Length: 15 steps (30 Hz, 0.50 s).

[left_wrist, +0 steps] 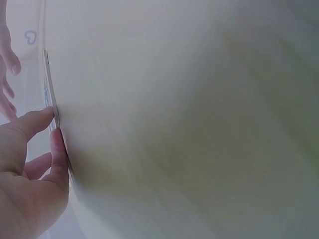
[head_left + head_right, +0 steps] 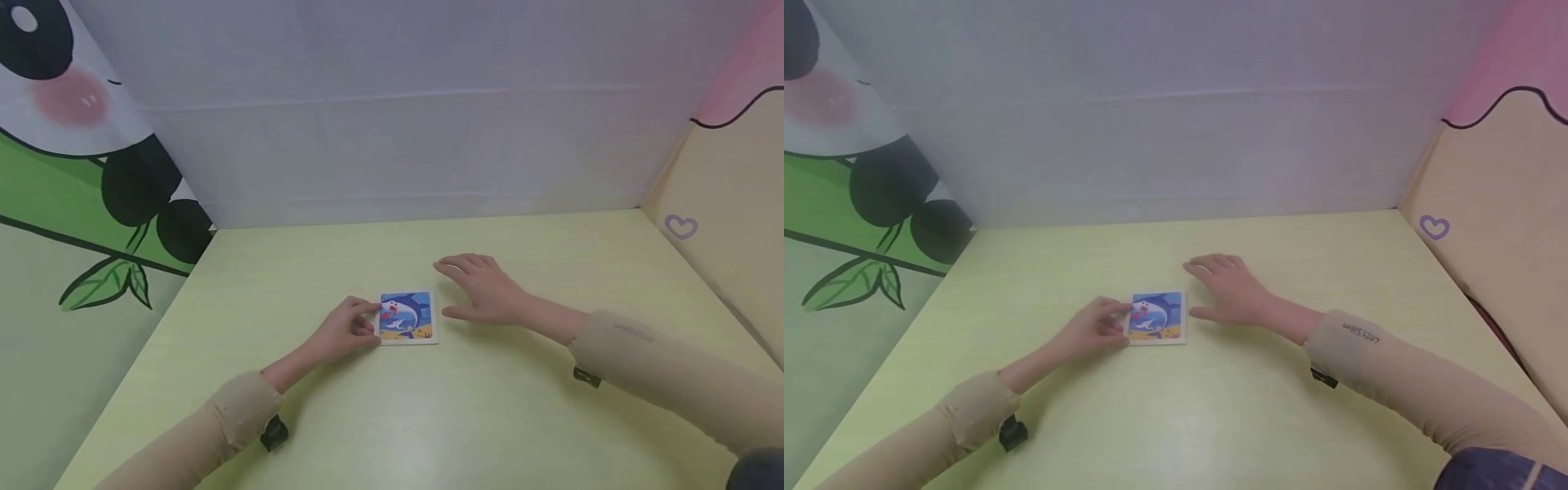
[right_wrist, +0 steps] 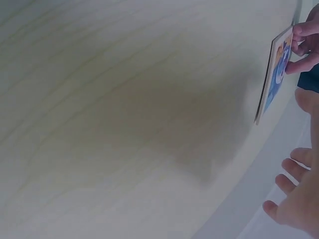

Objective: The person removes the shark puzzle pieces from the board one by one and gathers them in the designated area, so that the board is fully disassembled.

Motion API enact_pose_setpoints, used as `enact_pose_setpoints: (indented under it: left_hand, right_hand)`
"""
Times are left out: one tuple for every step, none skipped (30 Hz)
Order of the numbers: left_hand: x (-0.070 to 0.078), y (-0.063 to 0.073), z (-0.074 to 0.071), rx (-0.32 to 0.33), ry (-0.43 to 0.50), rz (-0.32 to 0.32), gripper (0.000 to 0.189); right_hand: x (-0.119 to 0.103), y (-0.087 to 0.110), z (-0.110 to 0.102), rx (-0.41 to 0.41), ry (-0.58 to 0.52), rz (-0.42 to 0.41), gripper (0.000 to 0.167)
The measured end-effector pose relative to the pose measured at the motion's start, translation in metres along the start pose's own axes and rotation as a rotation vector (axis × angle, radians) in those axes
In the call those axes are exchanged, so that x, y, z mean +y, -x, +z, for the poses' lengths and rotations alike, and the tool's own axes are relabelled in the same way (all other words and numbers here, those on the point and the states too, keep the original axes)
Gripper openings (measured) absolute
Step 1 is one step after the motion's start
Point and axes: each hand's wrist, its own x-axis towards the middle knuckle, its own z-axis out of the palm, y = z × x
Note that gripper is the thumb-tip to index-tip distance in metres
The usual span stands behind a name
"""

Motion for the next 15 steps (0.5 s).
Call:
enact_pose_setpoints:
  left_hand:
    - [0.001,0.000,0.000,0.002,-0.001,-0.001,0.063]
    - [0.001,0.000,0.001,0.004,-0.002,-0.004,0.063]
    - [0.002,0.001,0.001,0.006,-0.004,-0.007,0.063]
    - [0.002,0.001,0.002,0.008,-0.006,-0.009,0.062]
    - [0.002,0.001,0.002,0.008,-0.007,-0.011,0.062]
    - [0.002,0.001,0.002,0.009,-0.009,-0.012,0.062]
    - [0.002,0.001,0.003,0.008,-0.010,-0.014,0.062]
    - [0.002,0.001,0.003,0.009,-0.011,-0.013,0.062]
    - [0.002,0.001,0.003,0.009,-0.012,-0.015,0.062]
    - [0.001,0.001,0.003,0.010,-0.013,-0.016,0.062]
    - [0.001,0.002,0.003,0.008,-0.013,-0.017,0.063]
    - [0.000,0.002,0.003,0.008,-0.016,-0.017,0.063]
    - [0.000,0.002,0.003,0.006,-0.016,-0.017,0.063]
    - [0.000,0.002,0.003,0.005,-0.016,-0.017,0.063]
    - [0.000,0.002,0.004,0.002,-0.015,-0.018,0.063]
  right_hand:
    - [-0.001,-0.002,0.003,-0.008,-0.015,0.001,0.080]
    - [-0.003,-0.004,0.005,-0.016,-0.029,0.003,0.078]
    - [-0.004,-0.006,0.008,-0.025,-0.043,0.006,0.077]
    - [-0.005,-0.008,0.010,-0.033,-0.053,0.009,0.076]
    - [-0.006,-0.010,0.013,-0.035,-0.066,0.009,0.075]
    - [-0.007,-0.012,0.015,-0.042,-0.078,0.013,0.074]
    - [-0.008,-0.014,0.017,-0.047,-0.087,0.018,0.073]
    - [-0.009,-0.016,0.019,-0.049,-0.094,0.021,0.072]
    - [-0.010,-0.018,0.021,-0.052,-0.105,0.027,0.071]
    - [-0.011,-0.019,0.023,-0.055,-0.113,0.033,0.070]
    - [-0.012,-0.021,0.024,-0.058,-0.121,0.038,0.068]
    - [-0.012,-0.022,0.026,-0.066,-0.130,0.048,0.067]
    - [-0.013,-0.023,0.027,-0.069,-0.132,0.053,0.065]
    - [-0.014,-0.024,0.028,-0.073,-0.134,0.060,0.063]
    - [-0.015,-0.025,0.029,-0.081,-0.135,0.068,0.062]
